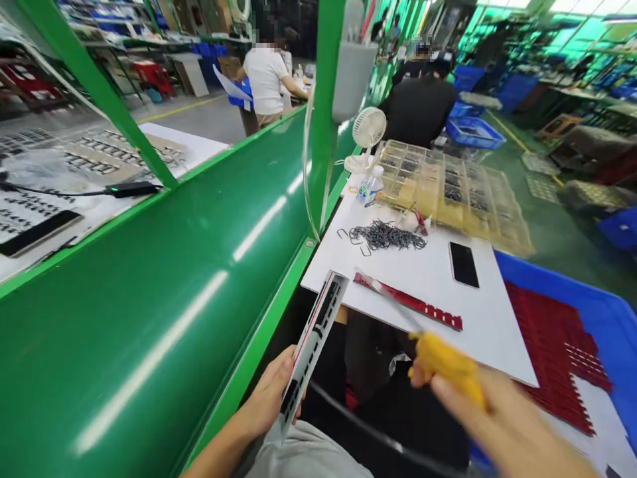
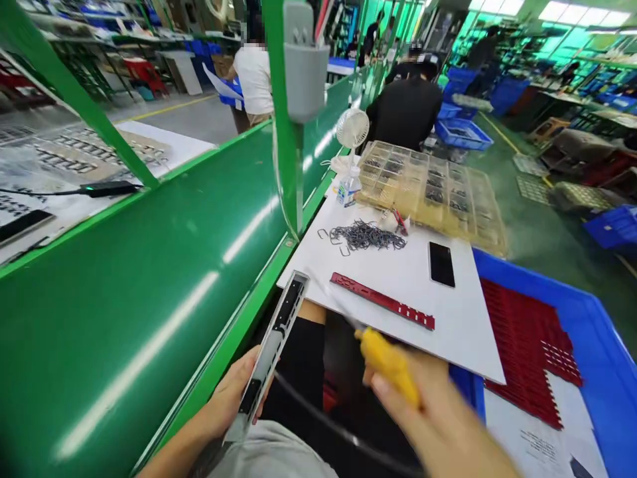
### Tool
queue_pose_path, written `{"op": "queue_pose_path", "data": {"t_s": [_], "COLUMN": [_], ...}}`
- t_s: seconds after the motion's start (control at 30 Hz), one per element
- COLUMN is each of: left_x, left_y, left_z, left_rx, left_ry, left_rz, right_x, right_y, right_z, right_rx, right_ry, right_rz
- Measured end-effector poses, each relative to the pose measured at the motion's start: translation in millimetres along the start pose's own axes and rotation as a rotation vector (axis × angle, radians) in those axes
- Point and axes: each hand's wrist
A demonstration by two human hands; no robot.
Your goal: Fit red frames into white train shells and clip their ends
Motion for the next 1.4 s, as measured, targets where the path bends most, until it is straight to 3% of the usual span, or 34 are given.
{"op": "queue_pose_path", "data": {"t_s": [0.07, 0.13, 0.33, 0.53, 0.6, 0.7, 0.73, 0.9, 1.03, 1.2, 1.3, 1.4], "left_x": [10, 21, 53, 64, 65, 64, 64, 65, 66, 65, 65, 66], "left_y": [6.8, 17.6, 40.8, 32.4, 29.2, 25.4, 23.9, 15.1, 13.0, 14.7, 15.2, 14.8], "left_z": [-7, -14, -27, -23, -21, -22, -23, -26, -25, -25, -27, -28], "left_rx": [0.115, 0.221, 0.393, 0.501, 0.488, 0.44, 0.428, 0.497, 0.515, 0.521, 0.491, 0.464], "left_ry": [-0.029, -0.021, 0.043, 0.124, 0.1, 0.04, 0.03, 0.088, 0.101, 0.123, 0.096, 0.099], "left_rz": [0.022, 0.07, 0.188, 0.166, 0.16, 0.113, 0.089, 0.057, 0.105, 0.098, 0.097, 0.068], "right_x": [-38, -57, -62, -78, -73, -62, -59, -64, -65, -63, -63, -59], "right_y": [30, 47, 58, 87, 83, 70, 67, 75, 74, 74, 76, 72], "right_z": [-30, -45, -60, -61, -63, -66, -67, -68, -71, -69, -67, -67], "right_rx": [0.03, 0.058, 0.088, -0.061, -0.046, 0.039, 0.053, 0.008, 0.067, 0.074, 0.067, 0.072], "right_ry": [0.149, 0.263, 0.371, 0.262, 0.304, 0.434, 0.454, 0.322, 0.438, 0.331, 0.384, 0.347], "right_rz": [0.092, 0.12, 0.212, 0.766, 0.73, 0.487, 0.465, 0.692, 0.445, 0.622, 0.491, 0.546]}}
Point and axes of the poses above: each hand's wrist, its own x-axis towards the middle knuckle, its own y-axis out of the palm, z = x × y, and after that the axes turned 1 degree about x, right-handed
